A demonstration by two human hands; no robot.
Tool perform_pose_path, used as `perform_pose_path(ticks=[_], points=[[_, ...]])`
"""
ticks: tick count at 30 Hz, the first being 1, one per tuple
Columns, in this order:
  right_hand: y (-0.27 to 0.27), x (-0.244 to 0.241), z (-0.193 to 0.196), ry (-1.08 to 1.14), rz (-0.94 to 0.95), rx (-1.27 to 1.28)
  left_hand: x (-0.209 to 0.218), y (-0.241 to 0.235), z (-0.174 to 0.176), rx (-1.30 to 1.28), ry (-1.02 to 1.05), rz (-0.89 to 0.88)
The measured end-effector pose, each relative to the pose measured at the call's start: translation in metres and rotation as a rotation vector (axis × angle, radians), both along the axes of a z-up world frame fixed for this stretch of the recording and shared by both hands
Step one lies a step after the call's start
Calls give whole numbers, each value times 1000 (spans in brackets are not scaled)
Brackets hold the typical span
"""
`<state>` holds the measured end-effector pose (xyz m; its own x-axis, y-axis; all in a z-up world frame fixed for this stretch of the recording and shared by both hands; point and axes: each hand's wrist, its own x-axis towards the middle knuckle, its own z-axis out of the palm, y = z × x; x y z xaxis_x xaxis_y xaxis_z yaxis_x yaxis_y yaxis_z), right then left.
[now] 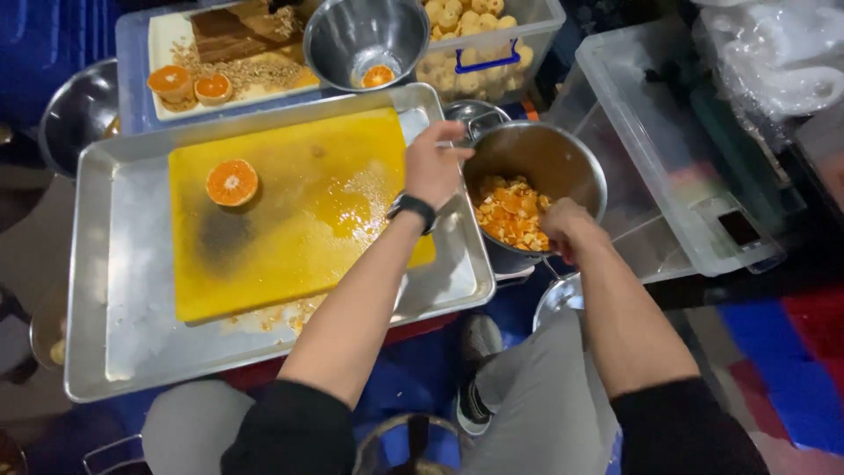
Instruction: The person cuts oranges into small pieces on a yellow cutting board using a knife. They repeatedly slice the fruit and transfer the chopped pieces into a metal bowl. The person also handles whole oranges and orange halves during the process.
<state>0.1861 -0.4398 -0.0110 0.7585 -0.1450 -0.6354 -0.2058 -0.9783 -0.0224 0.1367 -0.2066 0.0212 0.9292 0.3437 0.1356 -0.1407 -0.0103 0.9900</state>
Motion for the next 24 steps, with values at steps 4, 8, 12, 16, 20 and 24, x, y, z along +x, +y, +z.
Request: perform_pose_path(ticks=[4, 8, 12, 16, 20, 24], points=[[17, 19, -42, 32, 13, 201, -36, 47, 28, 76, 26, 125], [31, 34, -84, -142, 291, 87, -50, 70, 26, 93, 153, 83], [59, -47, 52, -195, 228, 194, -77, 121, 2, -6, 72, 43], [42, -59, 75, -228, -24, 396, -79, 207, -40, 297, -115, 336], [75, -130, 164, -346, -231, 509, -124, 269, 3, 831, 433, 401], [96, -162, 180, -445, -269, 655, -148, 295, 19, 939, 863, 162]])
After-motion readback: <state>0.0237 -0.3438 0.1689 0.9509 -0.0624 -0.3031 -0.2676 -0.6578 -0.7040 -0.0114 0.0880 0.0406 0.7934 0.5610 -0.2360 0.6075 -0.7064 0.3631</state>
